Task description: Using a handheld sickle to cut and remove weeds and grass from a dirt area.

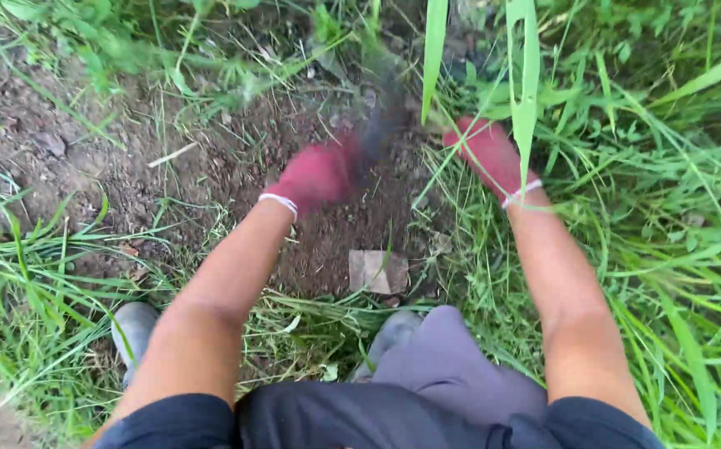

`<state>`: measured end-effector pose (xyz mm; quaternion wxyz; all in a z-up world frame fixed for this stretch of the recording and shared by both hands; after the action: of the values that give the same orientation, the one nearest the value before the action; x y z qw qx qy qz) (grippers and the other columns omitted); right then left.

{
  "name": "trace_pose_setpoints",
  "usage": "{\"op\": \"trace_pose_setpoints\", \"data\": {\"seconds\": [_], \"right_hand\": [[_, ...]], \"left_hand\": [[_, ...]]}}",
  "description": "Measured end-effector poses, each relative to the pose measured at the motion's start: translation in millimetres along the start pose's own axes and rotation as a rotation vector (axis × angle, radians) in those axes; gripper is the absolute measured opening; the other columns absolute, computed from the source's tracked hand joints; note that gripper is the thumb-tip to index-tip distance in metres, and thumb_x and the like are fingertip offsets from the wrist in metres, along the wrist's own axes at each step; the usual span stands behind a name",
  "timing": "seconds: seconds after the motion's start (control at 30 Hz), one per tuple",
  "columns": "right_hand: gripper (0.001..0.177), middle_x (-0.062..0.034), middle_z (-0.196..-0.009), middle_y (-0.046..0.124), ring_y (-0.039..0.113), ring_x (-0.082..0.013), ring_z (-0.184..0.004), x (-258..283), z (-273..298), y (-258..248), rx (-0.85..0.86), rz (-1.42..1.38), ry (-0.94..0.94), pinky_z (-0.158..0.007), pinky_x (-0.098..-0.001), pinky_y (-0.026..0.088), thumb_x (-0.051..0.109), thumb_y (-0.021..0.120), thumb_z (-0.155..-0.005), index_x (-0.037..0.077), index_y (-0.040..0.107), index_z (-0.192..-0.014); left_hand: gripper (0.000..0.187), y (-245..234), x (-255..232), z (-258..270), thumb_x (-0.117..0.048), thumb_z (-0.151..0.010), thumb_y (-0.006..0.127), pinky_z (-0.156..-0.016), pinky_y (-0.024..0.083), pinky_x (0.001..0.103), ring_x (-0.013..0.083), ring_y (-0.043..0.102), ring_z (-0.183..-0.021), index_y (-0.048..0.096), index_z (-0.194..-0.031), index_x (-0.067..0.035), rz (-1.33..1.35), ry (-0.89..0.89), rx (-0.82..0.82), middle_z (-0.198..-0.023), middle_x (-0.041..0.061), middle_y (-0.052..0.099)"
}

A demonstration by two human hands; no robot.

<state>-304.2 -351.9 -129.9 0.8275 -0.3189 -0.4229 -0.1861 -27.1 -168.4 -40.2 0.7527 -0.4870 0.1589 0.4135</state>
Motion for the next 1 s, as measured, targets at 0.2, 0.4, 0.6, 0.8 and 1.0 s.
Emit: {"op": "trace_pose_setpoints", "data": {"seconds": [0.2, 0.4, 0.6, 0.8, 1.0], "right_hand": [[0.032, -0.0172, -0.097, 0.071, 0.068, -0.0341, -0.090, 34.0, 33.4, -21.5, -0.015, 0.355, -0.203, -0.080, -0.0460, 0.053, 0.033, 0.067, -0.098, 0.002, 0.070, -0.106], [0.031, -0.0219, -0.100, 0.069, 0.066, -0.0429, -0.093, 64.0, 40.4, -11.0, -0.110, 0.633, -0.362, -0.082, -0.0495, 0.054, 0.032, 0.066, -0.097, 0.002, 0.067, -0.097], [0.031, -0.0237, -0.109, 0.069, 0.068, -0.0406, -0.097, 51.0, 39.1, -29.1, -0.266, 0.562, -0.305, -0.084, -0.0490, 0.055, 0.029, 0.073, -0.097, 0.002, 0.065, -0.111], [0.030, -0.0194, -0.148, 0.051, 0.071, -0.0346, -0.091, 157.7, 17.6, 34.5, -0.448, 1.210, -0.611, -0.077, -0.0489, 0.058, 0.025, 0.067, -0.073, 0.016, 0.073, -0.102], [0.035, -0.0234, -0.110, 0.072, 0.073, -0.0403, -0.092, 99.5, -51.6, 19.4, -0.358, 1.068, 0.033, -0.070, -0.0541, 0.057, 0.016, 0.048, -0.100, 0.012, 0.064, -0.131]], "left_hand": [[0.073, 5.4, 21.3, 10.5, -0.034, -0.090, 0.067, -0.099, 0.054, 0.048, 0.0394, 0.068, -0.114, 0.038, -0.156, -0.027, 0.200, 0.116, -0.008, -0.134, 0.019, 0.069], [0.056, 38.6, 12.4, 24.6, -0.036, -0.098, 0.059, -0.095, 0.053, 0.051, 0.0418, 0.069, -0.108, 0.047, -0.153, -0.030, -0.331, 0.077, 0.261, -0.124, 0.020, 0.071], [0.046, 80.9, 90.8, 3.3, -0.034, -0.102, 0.056, -0.087, 0.059, 0.047, 0.0354, 0.077, -0.102, 0.048, -0.145, -0.021, 0.036, -0.049, -0.101, -0.121, 0.018, 0.076], [0.071, 61.1, 20.0, 56.8, -0.038, -0.089, 0.061, -0.094, 0.054, 0.049, 0.0409, 0.068, -0.112, 0.043, -0.157, -0.033, -0.109, -0.068, 0.225, -0.127, 0.019, 0.069], [0.078, 20.9, 47.0, 71.1, -0.044, -0.086, 0.067, -0.099, 0.052, 0.049, 0.0405, 0.066, -0.115, 0.039, -0.157, -0.029, -0.161, -0.141, 0.138, -0.128, 0.020, 0.068]]}}
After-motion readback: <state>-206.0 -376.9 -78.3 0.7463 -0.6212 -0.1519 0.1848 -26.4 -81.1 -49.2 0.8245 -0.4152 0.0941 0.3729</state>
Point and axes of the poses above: each hand's wrist, its own z-axis away from the middle knuckle, its own y-axis out of the palm, x = y × z, the point moved 4 cm from there along -z, towards the middle knuckle
